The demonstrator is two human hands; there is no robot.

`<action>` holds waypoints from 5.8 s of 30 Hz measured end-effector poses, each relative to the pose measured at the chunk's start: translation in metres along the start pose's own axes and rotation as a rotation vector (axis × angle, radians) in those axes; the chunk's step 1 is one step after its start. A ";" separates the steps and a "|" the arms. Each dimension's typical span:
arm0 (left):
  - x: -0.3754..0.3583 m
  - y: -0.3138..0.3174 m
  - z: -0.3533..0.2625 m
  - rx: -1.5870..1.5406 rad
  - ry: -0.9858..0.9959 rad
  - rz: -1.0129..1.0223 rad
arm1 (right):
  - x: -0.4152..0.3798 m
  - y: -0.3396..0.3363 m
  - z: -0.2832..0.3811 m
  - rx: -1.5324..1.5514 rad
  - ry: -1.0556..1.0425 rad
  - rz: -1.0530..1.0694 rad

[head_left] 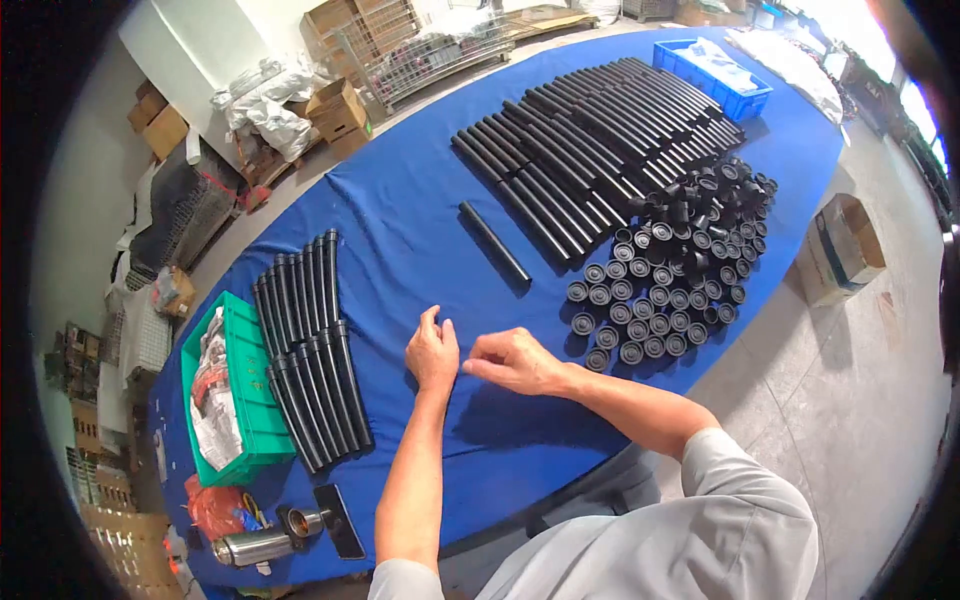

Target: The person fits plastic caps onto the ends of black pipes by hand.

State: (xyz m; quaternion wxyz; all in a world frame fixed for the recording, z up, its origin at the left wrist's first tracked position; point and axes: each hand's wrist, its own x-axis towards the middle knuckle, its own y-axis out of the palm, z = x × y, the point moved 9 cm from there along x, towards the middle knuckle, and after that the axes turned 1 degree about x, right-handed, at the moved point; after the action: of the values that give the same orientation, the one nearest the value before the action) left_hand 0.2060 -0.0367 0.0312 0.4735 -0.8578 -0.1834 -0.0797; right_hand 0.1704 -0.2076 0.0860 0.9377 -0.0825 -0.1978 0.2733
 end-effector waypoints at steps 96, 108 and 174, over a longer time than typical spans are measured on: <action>0.000 -0.004 0.000 -0.085 0.031 -0.055 | -0.011 -0.319 -0.112 -0.044 0.903 -0.767; -0.002 -0.006 -0.005 -0.091 0.033 -0.058 | 0.003 -0.323 -0.093 -0.367 0.875 -0.651; -0.002 -0.004 -0.001 -0.108 -0.014 -0.030 | 0.073 -0.283 -0.219 1.134 0.267 -1.181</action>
State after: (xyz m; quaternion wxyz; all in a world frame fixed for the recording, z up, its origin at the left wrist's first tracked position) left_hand 0.2024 -0.0359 0.0344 0.4240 -0.8797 -0.1951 -0.0907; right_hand 0.4539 -0.4145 -0.0143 0.8418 0.4887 0.0721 -0.2177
